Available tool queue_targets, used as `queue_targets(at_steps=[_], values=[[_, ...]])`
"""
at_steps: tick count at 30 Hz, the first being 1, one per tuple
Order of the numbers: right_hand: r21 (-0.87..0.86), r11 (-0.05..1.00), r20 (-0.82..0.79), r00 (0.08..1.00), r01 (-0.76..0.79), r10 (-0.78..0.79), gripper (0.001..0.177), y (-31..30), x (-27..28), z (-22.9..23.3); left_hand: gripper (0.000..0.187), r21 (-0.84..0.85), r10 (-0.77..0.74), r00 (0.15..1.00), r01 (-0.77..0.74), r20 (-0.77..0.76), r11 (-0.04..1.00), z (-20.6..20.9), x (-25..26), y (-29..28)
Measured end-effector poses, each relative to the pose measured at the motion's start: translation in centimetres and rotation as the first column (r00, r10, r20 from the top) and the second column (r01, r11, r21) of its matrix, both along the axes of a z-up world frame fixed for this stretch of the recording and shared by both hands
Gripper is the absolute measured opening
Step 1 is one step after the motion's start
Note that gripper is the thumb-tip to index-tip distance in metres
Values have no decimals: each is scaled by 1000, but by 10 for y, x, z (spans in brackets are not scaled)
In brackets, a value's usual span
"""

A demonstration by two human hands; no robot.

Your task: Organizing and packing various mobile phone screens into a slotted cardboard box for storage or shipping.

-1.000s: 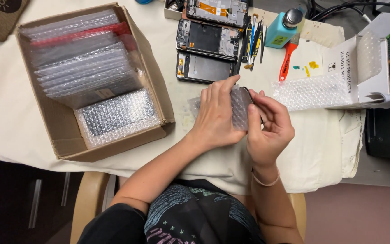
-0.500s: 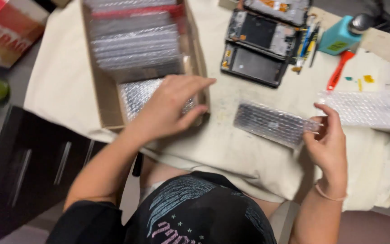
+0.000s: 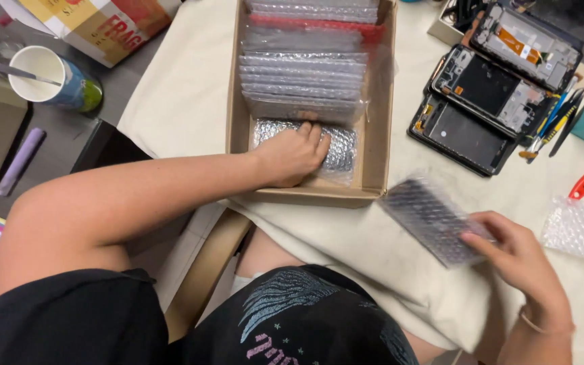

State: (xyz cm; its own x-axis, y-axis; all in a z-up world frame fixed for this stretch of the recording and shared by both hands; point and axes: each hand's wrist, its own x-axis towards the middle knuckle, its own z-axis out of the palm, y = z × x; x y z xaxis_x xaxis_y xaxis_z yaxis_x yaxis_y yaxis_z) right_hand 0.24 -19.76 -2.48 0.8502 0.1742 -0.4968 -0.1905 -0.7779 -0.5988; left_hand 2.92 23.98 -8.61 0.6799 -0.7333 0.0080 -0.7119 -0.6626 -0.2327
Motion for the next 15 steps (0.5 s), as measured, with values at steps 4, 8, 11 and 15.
queue_targets(at_steps=[4,8,11,15], values=[[179,965,242,942,194,-234,30,-55,-4,7,36,-211,9,998,-21,-56,977,28,10,10],[313,950,488,859,-9,-152,42,14,12,51,5,-229,201,968,-231,-149,946,51,37,39],[295,882,658,747,-368,91,32,113,38,82,5,-176,168,983,-180,-81,968,57,46,51],[-305,690,585,442,-657,680,28,199,61,71,10,-90,63,998,-64,-13,994,82,58,76]])
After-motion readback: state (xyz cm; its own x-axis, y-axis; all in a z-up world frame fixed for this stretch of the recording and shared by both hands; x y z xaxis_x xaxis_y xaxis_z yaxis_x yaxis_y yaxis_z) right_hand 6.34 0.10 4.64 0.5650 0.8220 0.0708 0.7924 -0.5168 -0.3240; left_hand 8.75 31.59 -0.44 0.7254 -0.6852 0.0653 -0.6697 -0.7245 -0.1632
